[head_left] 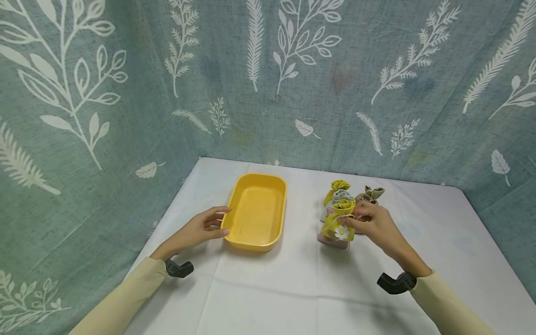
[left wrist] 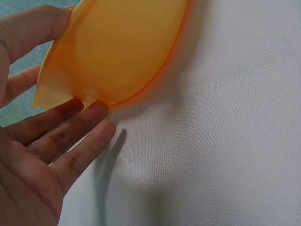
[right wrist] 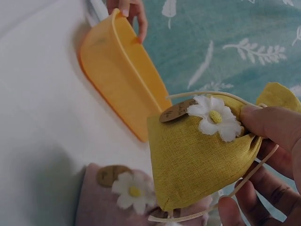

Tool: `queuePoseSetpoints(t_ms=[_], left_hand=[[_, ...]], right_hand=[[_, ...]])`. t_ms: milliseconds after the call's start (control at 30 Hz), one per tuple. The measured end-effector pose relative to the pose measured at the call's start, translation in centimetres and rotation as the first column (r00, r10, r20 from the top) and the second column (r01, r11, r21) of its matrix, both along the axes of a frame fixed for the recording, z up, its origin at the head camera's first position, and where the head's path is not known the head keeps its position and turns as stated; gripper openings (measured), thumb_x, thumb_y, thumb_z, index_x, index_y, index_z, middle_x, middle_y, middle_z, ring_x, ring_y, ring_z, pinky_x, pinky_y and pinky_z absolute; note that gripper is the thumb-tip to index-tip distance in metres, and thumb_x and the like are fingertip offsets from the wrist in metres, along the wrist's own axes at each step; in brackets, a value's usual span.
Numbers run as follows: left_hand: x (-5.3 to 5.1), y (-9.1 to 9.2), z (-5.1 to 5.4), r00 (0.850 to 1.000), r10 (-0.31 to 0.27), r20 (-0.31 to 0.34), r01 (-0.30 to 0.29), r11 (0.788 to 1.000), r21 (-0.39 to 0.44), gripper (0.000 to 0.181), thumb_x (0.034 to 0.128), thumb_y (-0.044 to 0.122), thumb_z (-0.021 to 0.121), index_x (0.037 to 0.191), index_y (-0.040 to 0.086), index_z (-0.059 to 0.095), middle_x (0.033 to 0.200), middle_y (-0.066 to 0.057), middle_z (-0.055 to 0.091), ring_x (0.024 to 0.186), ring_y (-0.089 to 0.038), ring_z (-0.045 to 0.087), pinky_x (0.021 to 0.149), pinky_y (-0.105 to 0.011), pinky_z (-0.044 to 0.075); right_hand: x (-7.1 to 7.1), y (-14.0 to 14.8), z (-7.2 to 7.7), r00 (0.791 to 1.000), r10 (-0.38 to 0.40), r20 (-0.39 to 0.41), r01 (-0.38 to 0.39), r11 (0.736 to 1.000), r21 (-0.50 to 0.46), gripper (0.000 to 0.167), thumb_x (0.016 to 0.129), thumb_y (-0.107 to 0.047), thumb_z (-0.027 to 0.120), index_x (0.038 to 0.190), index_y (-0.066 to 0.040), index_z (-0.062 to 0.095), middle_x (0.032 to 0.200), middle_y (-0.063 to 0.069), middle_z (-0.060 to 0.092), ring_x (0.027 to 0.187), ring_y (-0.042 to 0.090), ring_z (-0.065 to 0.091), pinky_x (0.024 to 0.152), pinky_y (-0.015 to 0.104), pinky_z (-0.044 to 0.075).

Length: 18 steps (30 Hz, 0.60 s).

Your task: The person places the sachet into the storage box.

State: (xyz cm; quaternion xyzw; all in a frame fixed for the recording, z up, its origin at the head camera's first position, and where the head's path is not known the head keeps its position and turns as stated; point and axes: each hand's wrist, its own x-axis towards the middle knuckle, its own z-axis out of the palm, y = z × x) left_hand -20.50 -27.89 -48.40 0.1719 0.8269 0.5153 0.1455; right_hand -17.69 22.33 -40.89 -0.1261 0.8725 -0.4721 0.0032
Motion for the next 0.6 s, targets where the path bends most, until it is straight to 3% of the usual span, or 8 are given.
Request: queuePoseSetpoints(t_ms=[167, 233, 467, 600], left_hand=[[0.0, 0.0, -0.1, 1.0, 0.002, 0.0, -0.002, 1.0, -0.004, 0.073, 0.0915, 0.037, 0.08, 0.154, 0.023, 0.045, 0.147, -0.008, 0.055, 0.127, -0.028, 0.058, 0.106, -0.044, 0.051], [0.1, 0.0, -0.1, 1.0, 0.004, -0.002, -0.004, 1.0, -0.005, 0.074, 0.0917, 0.038, 0.08, 0.155, 0.022, 0.045, 0.147, -0.008, 0.055, 0.128, -0.028, 0.058, 0.106, -0.045, 0.05], [0.1, 0.0, 0.0, 1.0, 0.01, 0.002, -0.01, 1.0, -0.006, 0.074, 0.0915, 0.038, 0.08, 0.155, 0.022, 0.045, 0.145, -0.007, 0.055, 0.127, -0.027, 0.058, 0.106, -0.043, 0.051], [0.1, 0.0, 0.0, 1.0, 0.002, 0.006, -0.002, 1.0, 0.004, 0.073, 0.0921, 0.037, 0.08, 0.155, 0.024, 0.044, 0.147, -0.007, 0.054, 0.129, -0.028, 0.057, 0.107, -0.043, 0.05]], right_hand=[[-0.7, -1.2, 0.3, 1.0, 0.027, 0.009, -0.026, 0.998, -0.057, 0.027, 0.089, -0.035, 0.083, 0.084, -0.009, 0.076, 0.095, 0.008, 0.059, 0.09, 0.024, 0.049, 0.063, 0.032, 0.052], [-1.1, -1.6, 0.2, 0.999, 0.034, 0.009, -0.034, 0.997, -0.071, 0.023, 0.089, -0.035, 0.084, 0.092, -0.012, 0.08, 0.099, 0.008, 0.063, 0.094, 0.025, 0.052, 0.066, 0.033, 0.055], [-2.1, -3.5, 0.0, 0.997, 0.075, -0.022, -0.077, 0.991, -0.11, 0.022, 0.089, -0.032, 0.083, 0.089, -0.011, 0.078, 0.097, 0.007, 0.062, 0.082, 0.026, 0.054, 0.056, 0.03, 0.05], [-2.5, -4.5, -0.2, 0.997, 0.08, -0.018, -0.082, 0.989, -0.125, 0.023, 0.089, -0.033, 0.084, 0.087, -0.01, 0.077, 0.096, 0.008, 0.062, 0.082, 0.029, 0.055, 0.059, 0.033, 0.052]])
